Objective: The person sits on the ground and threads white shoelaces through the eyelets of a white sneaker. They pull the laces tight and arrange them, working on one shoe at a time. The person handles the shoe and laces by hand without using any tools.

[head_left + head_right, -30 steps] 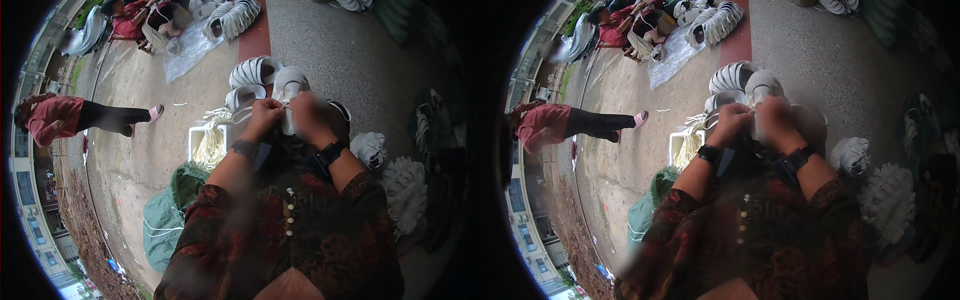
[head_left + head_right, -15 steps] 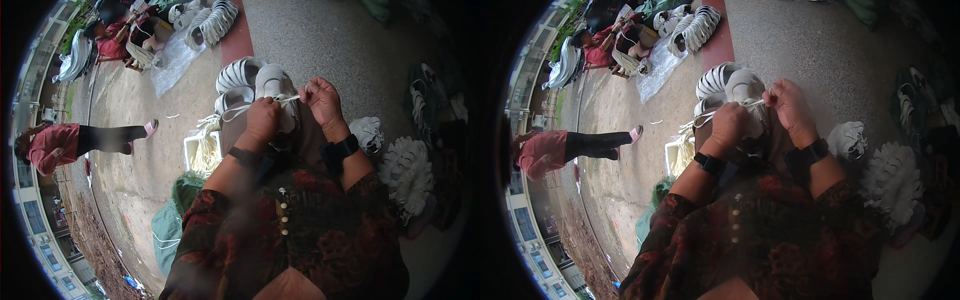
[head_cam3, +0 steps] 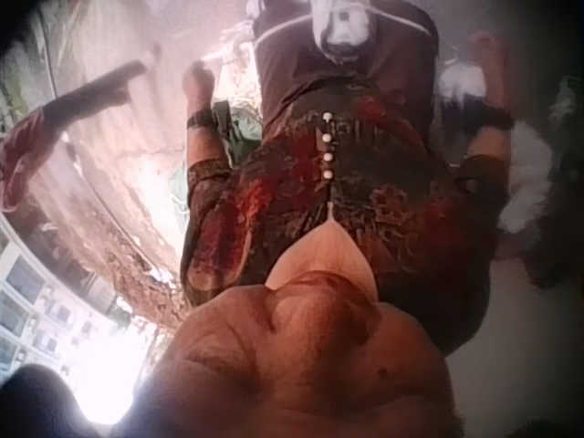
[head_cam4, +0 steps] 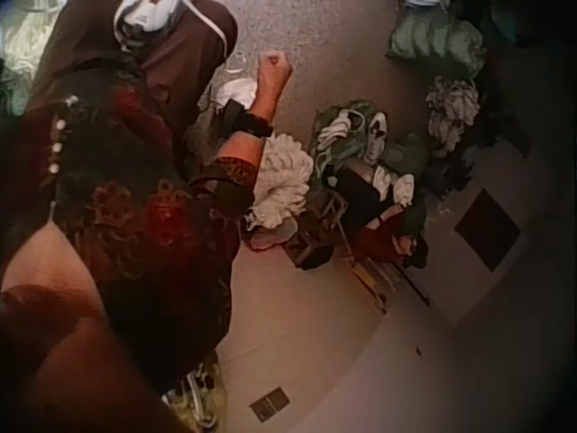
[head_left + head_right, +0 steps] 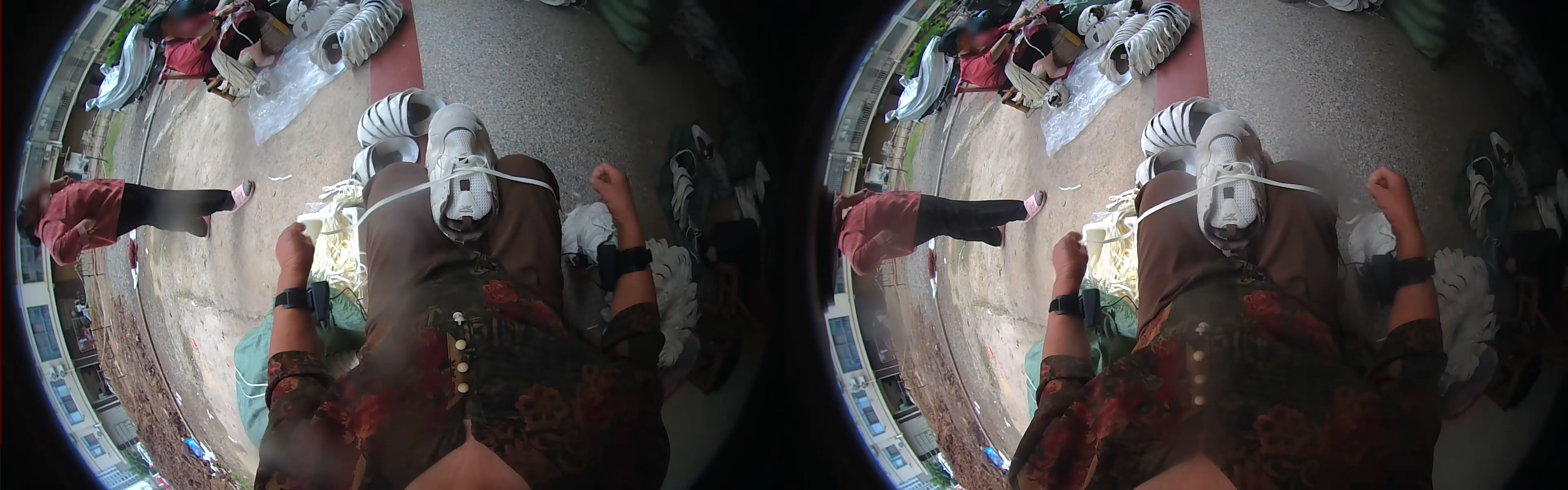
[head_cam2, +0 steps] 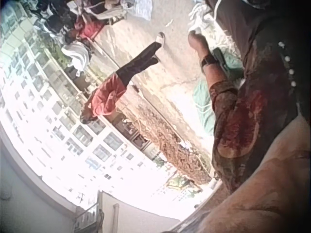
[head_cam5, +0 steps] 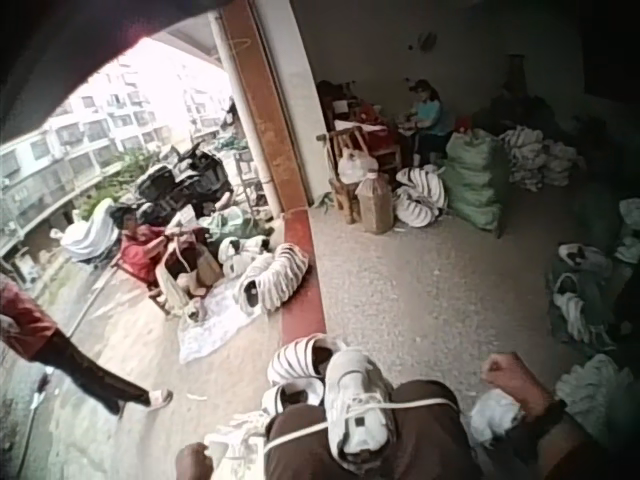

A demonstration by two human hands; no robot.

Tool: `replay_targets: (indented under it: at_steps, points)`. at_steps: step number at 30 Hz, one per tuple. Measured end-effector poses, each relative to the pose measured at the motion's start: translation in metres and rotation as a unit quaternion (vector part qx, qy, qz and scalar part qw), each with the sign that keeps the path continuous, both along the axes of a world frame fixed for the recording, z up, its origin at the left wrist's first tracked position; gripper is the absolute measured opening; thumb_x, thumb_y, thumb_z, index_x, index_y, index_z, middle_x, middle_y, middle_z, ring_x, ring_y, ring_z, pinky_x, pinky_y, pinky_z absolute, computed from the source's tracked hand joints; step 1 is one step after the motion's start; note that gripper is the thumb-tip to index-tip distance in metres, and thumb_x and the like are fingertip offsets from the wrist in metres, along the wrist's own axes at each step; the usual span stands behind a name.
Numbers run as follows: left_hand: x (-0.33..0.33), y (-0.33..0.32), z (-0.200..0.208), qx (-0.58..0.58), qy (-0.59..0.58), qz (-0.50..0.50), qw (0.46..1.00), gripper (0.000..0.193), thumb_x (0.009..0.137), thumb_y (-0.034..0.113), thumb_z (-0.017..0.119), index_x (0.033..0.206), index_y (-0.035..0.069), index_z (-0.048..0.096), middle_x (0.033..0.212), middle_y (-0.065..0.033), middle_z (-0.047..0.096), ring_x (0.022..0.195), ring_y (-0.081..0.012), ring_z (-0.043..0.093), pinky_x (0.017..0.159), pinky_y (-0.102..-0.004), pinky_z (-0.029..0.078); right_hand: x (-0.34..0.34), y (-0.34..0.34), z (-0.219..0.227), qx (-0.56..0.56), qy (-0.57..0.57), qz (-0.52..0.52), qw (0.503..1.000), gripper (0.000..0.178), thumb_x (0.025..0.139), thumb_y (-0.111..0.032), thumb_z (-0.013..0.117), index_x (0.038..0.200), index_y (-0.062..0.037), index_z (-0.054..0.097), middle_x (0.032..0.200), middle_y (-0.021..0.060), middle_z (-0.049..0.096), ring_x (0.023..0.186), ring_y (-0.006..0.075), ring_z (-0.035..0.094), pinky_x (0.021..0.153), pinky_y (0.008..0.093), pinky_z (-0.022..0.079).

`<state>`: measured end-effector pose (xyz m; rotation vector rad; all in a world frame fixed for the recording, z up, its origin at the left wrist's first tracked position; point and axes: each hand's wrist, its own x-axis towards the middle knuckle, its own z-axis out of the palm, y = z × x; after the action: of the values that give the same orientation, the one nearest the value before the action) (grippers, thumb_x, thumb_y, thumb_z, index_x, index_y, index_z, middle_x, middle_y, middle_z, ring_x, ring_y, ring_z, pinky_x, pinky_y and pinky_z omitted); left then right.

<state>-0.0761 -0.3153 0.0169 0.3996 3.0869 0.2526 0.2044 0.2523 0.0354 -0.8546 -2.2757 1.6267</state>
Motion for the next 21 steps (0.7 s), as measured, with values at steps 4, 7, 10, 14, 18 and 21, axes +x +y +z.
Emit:
replay_targets:
  at_steps: [4,7,10,14,18,21]
  points:
    - [0.004,0.123,-0.002,0.264,-0.042,-0.104,0.958,0.014,0.077,0.005,0.063,0.09,0.0,0.065,0.078,-0.0126,0.067,0.071,-0.0183,0.065,0.065,-0.0291,0.051,-0.087,-0.088,0.01,-0.066,0.064,0.083,0.992,0.008,0.079,-0.013,0.059,0.073,-0.0084,0.058,0.065,-0.0019,0.055,0.053,0.0033,0.044,0.047,0.0192,0.034]
    - [0.013,0.191,0.017,0.348,-0.111,-0.195,0.91,0.014,0.079,0.009,0.064,0.089,-0.001,0.064,0.075,-0.0074,0.065,0.07,-0.0124,0.06,0.065,-0.0262,0.048,-0.12,-0.13,0.009,-0.116,0.012,0.069,0.991,0.01,0.079,-0.012,0.062,0.073,-0.004,0.06,0.061,0.0004,0.056,0.051,0.0058,0.045,0.047,0.0201,0.036]
    - [0.023,0.228,0.031,0.4,-0.195,-0.163,0.881,0.022,0.077,0.012,0.067,0.09,-0.005,0.063,0.076,-0.011,0.065,0.069,-0.0152,0.061,0.064,-0.0284,0.048,-0.138,-0.15,-0.003,-0.064,0.029,0.029,0.997,0.017,0.077,-0.011,0.061,0.064,-0.0007,0.059,0.057,0.0027,0.056,0.052,0.0115,0.051,0.05,0.0294,0.041]
    - [0.03,0.242,0.037,0.455,-0.307,-0.125,0.826,0.018,0.081,0.008,0.065,0.092,-0.005,0.062,0.075,-0.0056,0.064,0.068,-0.0077,0.056,0.061,-0.0241,0.045,-0.149,-0.154,-0.02,0.073,0.062,0.003,0.995,0.016,0.075,-0.006,0.059,0.061,0.0014,0.058,0.054,0.0049,0.055,0.052,0.0115,0.05,0.05,0.0296,0.042]
    - [0.031,0.243,0.036,0.499,-0.365,-0.104,0.779,0.012,0.083,0.007,0.062,0.09,-0.003,0.063,0.075,-0.0032,0.064,0.068,-0.0064,0.055,0.061,-0.0232,0.045,-0.148,-0.157,-0.022,0.046,0.091,-0.015,0.995,0.01,0.073,-0.001,0.056,0.064,0.0019,0.058,0.056,0.0062,0.055,0.053,0.0101,0.049,0.051,0.0285,0.041]
    - [0.033,0.243,0.033,0.558,-0.367,-0.117,0.735,0.01,0.083,0.007,0.062,0.087,-0.002,0.062,0.076,-0.0022,0.063,0.07,-0.0063,0.056,0.063,-0.0227,0.046,-0.149,-0.164,-0.016,-0.155,0.081,-0.078,0.981,0.005,0.072,0.002,0.054,0.07,0.001,0.059,0.06,0.008,0.055,0.056,0.0088,0.047,0.053,0.0271,0.041]
